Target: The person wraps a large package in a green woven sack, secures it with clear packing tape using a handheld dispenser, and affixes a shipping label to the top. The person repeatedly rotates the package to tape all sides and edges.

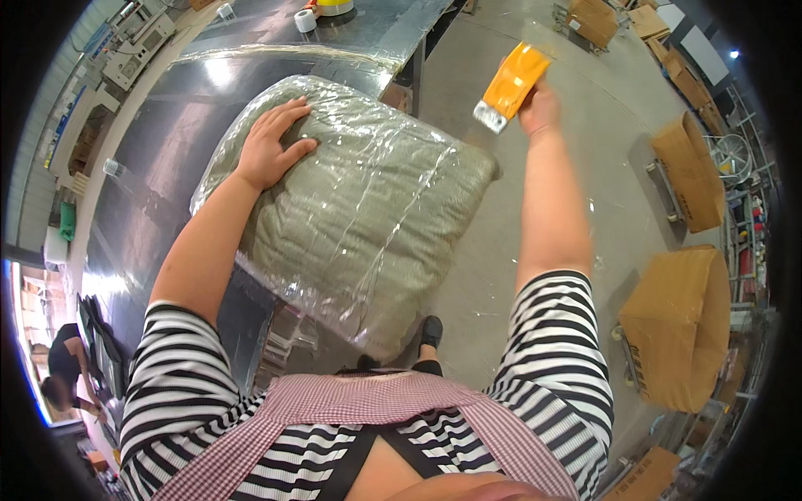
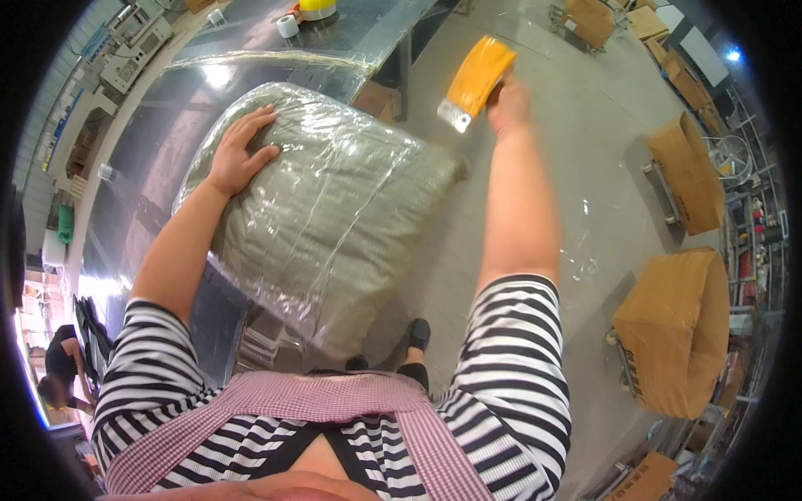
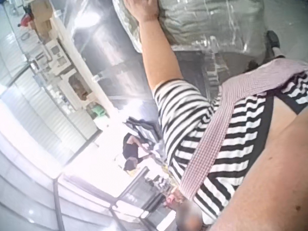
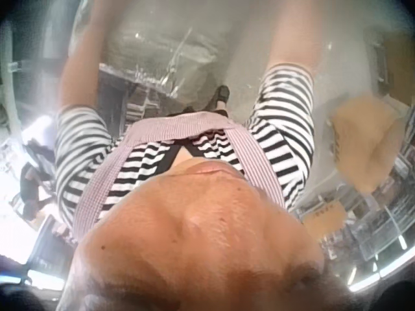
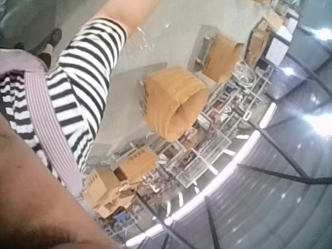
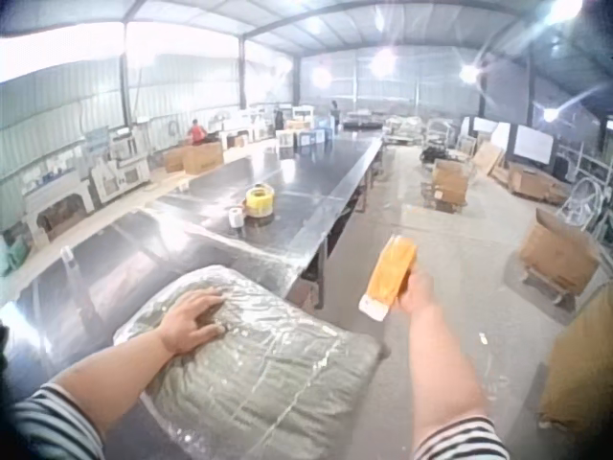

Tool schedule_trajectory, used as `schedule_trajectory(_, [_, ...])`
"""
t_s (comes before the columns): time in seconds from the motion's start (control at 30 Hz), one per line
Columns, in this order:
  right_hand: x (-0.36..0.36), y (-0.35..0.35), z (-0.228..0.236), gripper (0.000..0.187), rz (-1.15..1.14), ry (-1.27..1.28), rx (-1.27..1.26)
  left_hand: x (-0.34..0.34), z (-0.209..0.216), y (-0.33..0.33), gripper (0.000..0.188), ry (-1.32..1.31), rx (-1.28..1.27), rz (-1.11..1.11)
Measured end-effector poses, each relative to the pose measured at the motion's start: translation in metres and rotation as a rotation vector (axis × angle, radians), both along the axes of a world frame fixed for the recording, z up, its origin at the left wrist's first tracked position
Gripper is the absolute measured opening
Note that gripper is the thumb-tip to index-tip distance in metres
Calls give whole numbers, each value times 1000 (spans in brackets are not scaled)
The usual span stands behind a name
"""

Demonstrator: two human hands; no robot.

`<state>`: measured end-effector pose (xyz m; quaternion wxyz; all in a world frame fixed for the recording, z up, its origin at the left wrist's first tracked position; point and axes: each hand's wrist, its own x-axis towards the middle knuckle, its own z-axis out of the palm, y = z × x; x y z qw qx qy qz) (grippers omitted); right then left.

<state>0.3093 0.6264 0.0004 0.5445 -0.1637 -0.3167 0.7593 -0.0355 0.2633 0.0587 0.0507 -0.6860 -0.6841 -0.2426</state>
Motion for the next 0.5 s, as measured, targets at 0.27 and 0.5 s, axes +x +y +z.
schedule_trajectory(0.27, [-19,-216,-274,45,282,-289,-435,3,-2,0,54,-68,-18,32])
schedule_trajectory(0.5, [23,-547,-132,57,684,-312,39,2,-8,13,57,-74,-48,74])
